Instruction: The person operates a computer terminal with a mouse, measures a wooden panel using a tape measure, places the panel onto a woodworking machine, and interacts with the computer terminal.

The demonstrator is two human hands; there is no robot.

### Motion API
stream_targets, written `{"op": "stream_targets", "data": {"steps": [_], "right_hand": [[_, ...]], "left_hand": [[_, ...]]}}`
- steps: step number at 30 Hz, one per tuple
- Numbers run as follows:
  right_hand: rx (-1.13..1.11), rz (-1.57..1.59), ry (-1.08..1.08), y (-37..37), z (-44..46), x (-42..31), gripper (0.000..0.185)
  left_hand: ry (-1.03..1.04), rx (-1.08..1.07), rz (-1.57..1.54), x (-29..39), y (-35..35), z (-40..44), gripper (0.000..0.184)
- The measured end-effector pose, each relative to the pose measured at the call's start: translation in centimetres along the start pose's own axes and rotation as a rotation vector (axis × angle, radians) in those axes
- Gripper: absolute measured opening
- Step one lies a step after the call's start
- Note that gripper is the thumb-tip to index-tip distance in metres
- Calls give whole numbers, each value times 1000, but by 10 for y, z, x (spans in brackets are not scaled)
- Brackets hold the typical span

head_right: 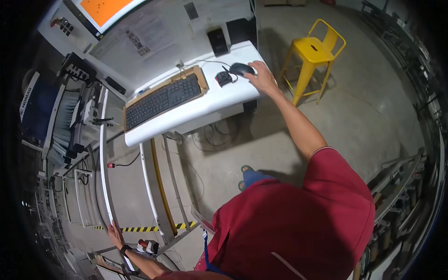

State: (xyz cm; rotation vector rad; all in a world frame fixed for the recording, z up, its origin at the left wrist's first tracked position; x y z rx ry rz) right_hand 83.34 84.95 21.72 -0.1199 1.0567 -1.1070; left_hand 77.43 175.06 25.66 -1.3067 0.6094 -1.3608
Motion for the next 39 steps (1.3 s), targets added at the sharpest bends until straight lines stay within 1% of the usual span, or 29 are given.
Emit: {"op": "stream_targets", "data": {"steps": [1,2,3,4,5,7,9,11,12,14,15,16,18,19,20,21,22,23,26,28,29,33,34,35,36,38,39], "right_hand": [[-11,-25,-50,9,5,3,45],[19,-39,-98,19,6,9,50],[-14,-89,-61,22,10,2,52],[-24,-92,-93,25,13,3,54],[-50,-83,-60,26,17,-3,54],[-113,-80,-23,25,22,-11,56],[-147,-69,-23,28,26,-11,56],[-151,-83,-32,30,29,-9,54],[-153,-84,-41,31,31,-7,54],[-160,-99,-29,36,34,-2,55],[-169,-89,-17,37,35,-1,56],[-165,-88,-22,38,35,1,56],[-163,-80,-21,40,35,4,56],[-164,-79,-22,42,34,6,57],[-164,-78,-22,42,34,6,57],[-167,-85,-15,40,33,3,56],[-169,-84,-21,40,34,3,57],[-173,-83,-25,41,34,3,57],[-170,-84,-29,41,32,4,56],[-172,-92,-32,41,32,4,56],[-167,-94,-37,41,32,5,55],[-169,-101,-37,41,31,5,53],[-175,-104,-33,41,30,3,52],[-173,-107,-39,40,29,2,51],[-175,-106,-37,40,29,1,51],[-178,-108,-41,40,29,1,50],[-177,-109,-41,40,29,0,50]], "left_hand": [[-58,-50,-36,-2,3,2,54],[-57,-21,-65,-5,7,2,54],[-3,71,65,-8,8,0,54],[48,165,196,-4,8,0,56],[-69,112,195,10,1,-4,56],[-31,148,165,-22,14,7,55],[-20,209,139,-18,13,4,56],[6,192,223,-16,11,4,56],[-44,168,124,-24,16,8,56],[-59,164,174,-36,21,12,63],[-5,167,141,-41,20,16,65],[-4,177,132,-45,22,18,65],[-97,76,85,-41,20,17,64],[-71,99,108,-38,19,15,61],[-67,104,103,-13,5,5,61],[-22,40,330,27,-18,-9,55],[23,-25,558,49,-28,-15,54],[-11,-39,610,51,-27,-14,53],[-29,-35,587,55,-29,-21,55],[-34,-37,537,33,-18,-14,55],[-39,-38,486,31,-16,-13,56],[-76,-66,459,24,-10,-8,56],[-147,-77,400,13,-2,1,53],[-218,-86,340,16,-2,4,53],[-219,-88,342,17,-5,0,53],[-134,-99,388,25,-11,-9,56],[-133,-99,388,25,-12,-9,56]]}}
Point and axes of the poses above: each hand's wrist, its own z-axis towards the middle knuckle, its own y-axis out of the palm, x = y × z, the point moved 1 cm from there along z, towards the middle knuckle, and after that the axes turned 5 degrees about z, right-handed, at the moved point
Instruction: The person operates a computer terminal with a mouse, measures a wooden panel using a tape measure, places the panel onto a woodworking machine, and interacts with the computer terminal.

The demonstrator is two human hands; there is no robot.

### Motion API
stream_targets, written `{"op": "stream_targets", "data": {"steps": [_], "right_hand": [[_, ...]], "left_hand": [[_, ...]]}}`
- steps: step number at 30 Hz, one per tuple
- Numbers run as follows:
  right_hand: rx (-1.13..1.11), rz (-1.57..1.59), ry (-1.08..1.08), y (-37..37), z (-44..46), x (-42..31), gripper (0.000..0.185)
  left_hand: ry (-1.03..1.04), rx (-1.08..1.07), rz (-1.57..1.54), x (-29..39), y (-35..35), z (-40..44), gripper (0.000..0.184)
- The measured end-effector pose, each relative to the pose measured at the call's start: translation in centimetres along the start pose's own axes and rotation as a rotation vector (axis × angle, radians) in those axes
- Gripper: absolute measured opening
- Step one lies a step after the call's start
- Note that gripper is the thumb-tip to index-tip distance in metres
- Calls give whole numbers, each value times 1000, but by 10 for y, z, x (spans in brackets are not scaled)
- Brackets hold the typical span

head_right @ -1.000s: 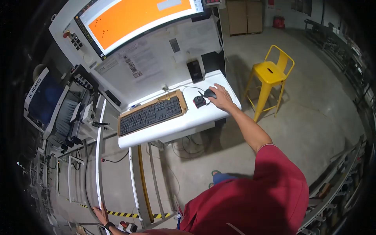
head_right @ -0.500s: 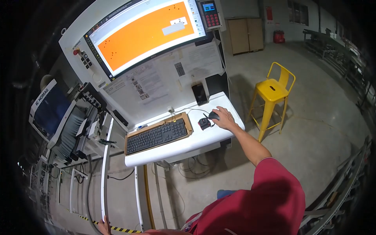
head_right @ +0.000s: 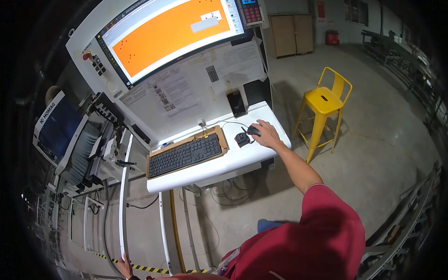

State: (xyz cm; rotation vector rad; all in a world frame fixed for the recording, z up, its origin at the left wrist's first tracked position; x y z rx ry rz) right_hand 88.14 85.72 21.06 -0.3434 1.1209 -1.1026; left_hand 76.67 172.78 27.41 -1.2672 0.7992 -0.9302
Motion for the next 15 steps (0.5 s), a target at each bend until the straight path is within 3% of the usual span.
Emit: {"op": "stream_targets", "data": {"steps": [15], "right_hand": [[-10,-55,50,3,8,0,48]], "left_hand": [[38,68,158,14,-16,-11,60]]}}
Point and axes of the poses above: each hand's wrist, its own z-axis towards the middle knuckle, its own y-axis out of the palm, x = y × z, the point moved 1 cm from there along z, towards the middle knuckle, and after that the axes turned 5 degrees about z, right-handed, at the moved point
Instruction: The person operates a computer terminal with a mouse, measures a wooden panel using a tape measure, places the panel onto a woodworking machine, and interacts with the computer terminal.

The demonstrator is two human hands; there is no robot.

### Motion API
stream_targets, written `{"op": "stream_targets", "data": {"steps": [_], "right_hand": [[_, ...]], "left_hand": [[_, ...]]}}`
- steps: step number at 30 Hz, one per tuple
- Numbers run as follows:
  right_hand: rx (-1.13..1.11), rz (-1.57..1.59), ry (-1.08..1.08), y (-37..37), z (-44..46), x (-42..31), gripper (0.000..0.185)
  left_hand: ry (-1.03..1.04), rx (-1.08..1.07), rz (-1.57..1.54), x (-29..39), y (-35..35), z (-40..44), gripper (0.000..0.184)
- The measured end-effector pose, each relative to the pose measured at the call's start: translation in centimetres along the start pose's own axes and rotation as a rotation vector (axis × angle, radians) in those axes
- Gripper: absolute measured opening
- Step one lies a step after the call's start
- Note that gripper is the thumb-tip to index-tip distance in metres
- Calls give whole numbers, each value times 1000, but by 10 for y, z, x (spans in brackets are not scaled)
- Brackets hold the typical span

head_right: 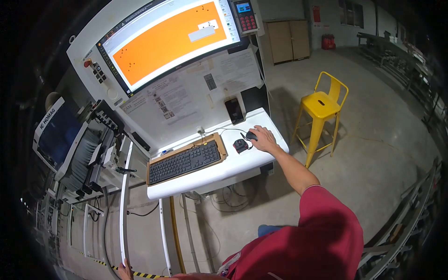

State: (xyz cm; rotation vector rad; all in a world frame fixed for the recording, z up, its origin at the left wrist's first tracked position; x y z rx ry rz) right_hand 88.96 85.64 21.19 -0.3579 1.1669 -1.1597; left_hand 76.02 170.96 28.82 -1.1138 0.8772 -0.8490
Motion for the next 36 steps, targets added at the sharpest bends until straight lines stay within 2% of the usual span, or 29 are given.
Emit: {"op": "stream_targets", "data": {"steps": [8,11,15,17,22,24,36], "right_hand": [[14,17,15,1,4,-1,48],[24,23,-1,1,3,-1,48],[18,20,-31,3,5,1,47],[34,31,-48,6,7,5,47],[63,51,-67,1,4,-3,47],[10,27,-40,3,3,1,48],[37,17,-59,3,2,-1,45]], "left_hand": [[26,48,-145,-35,51,16,43],[-19,-28,-33,-15,21,8,46],[-8,-30,-61,-10,15,6,49],[-71,-88,-51,-4,9,6,52],[-50,-79,-115,-33,50,21,53],[-40,-90,-138,-32,50,21,54],[8,-81,-149,-20,30,10,53]]}}
Point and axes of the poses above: each hand's wrist, its own z-axis towards the middle knuckle, its own y-axis out of the palm, x = y × z, the point moved 1 cm from there along z, towards the middle knuckle, and after that the axes turned 5 degrees about z, right-handed, at the moved point
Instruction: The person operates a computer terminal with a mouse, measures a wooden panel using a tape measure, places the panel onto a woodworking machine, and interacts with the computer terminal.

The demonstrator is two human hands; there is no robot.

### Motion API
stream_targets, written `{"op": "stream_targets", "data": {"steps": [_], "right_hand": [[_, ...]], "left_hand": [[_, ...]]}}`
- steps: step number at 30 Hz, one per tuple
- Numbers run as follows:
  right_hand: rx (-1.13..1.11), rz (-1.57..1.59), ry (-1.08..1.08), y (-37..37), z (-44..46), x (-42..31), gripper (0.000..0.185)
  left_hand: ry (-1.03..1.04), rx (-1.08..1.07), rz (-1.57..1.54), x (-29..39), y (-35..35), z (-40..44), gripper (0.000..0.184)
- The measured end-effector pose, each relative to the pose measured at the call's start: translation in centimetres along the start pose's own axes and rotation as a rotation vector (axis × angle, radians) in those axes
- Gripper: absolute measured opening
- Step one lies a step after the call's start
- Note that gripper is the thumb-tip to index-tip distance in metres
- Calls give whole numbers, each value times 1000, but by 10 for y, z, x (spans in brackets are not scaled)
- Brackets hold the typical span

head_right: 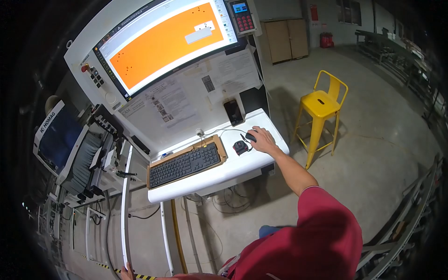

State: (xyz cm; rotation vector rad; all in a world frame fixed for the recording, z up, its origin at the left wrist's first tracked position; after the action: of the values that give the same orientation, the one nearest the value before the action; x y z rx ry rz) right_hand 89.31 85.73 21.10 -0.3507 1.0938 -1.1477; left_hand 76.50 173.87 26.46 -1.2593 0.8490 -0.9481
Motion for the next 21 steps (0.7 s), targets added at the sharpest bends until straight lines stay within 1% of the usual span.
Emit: {"op": "stream_targets", "data": {"steps": [3,8,12,18,21], "right_hand": [[-5,-7,0,1,1,1,45],[-26,-4,-4,2,2,2,46],[-34,5,-6,1,2,2,44],[-40,17,2,0,2,0,42],[-36,20,6,0,2,0,42]], "left_hand": [[16,-2,-16,4,-5,-3,54],[-26,-13,11,2,-1,-1,55],[-21,-13,-16,2,-1,0,55],[29,47,-24,10,-10,-7,54],[75,97,41,13,-15,-9,53]]}}
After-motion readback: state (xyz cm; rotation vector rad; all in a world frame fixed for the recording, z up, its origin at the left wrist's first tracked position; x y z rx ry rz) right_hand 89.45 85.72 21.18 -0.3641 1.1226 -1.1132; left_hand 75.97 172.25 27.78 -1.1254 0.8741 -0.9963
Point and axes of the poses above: each hand's wrist, its own z-axis towards the middle knuckle, its own y-axis out of the palm, x = y × z, the point moved 1 cm from there along z, towards the middle knuckle, and after that the axes turned 5 degrees about z, right-handed, at the moved point
